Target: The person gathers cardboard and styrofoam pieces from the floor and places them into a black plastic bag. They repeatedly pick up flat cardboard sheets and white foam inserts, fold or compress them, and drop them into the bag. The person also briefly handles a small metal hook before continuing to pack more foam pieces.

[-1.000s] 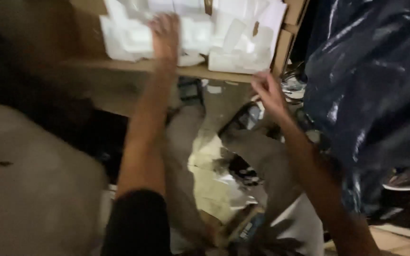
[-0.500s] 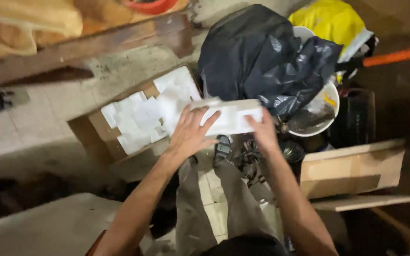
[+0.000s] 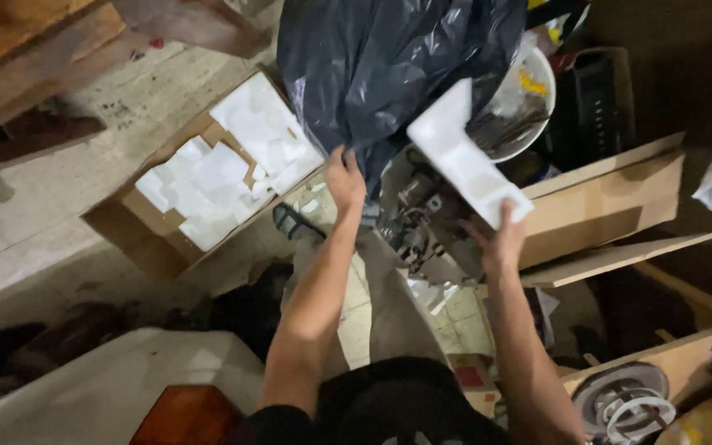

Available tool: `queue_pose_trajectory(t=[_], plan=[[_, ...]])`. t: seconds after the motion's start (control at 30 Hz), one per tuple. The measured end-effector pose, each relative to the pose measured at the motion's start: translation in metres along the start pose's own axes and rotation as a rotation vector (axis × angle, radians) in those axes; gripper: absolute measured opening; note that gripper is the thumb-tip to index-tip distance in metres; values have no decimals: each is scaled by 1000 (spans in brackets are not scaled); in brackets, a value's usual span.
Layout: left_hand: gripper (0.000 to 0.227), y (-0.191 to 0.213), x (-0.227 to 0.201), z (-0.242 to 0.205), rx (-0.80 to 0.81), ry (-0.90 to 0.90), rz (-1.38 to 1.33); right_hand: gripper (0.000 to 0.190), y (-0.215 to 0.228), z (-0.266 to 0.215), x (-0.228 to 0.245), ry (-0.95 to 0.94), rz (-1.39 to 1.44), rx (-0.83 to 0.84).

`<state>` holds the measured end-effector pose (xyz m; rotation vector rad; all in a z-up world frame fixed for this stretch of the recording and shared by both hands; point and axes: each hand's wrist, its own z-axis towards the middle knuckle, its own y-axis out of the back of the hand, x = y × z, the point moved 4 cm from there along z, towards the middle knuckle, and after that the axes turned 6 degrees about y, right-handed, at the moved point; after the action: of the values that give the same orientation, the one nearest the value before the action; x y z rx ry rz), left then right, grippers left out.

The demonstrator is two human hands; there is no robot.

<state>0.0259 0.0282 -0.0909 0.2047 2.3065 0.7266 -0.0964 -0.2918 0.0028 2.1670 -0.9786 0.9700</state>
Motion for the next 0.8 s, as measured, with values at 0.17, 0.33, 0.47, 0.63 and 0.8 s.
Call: queue_pose_trajectory(t=[0.17,0.33,0.47,0.63,0.8], plan=[[45,101,-130,-58,120,-211,-132,92,-85,-42,-20,-274,-185,256],[44,136,-141,-43,153,-268,-75,86,-185,17,-34,-224,-135,230],[51,179,-175,-49,188,-353,-151,96,-209,110,-44,-132,-74,-59],[53,174,-176,-33,294,-404,-140,102,-222,57,10,-43,-174,158],[60,167,-191,-35,371,-399,-104,91,-248,-42,41,-175,-276,453]])
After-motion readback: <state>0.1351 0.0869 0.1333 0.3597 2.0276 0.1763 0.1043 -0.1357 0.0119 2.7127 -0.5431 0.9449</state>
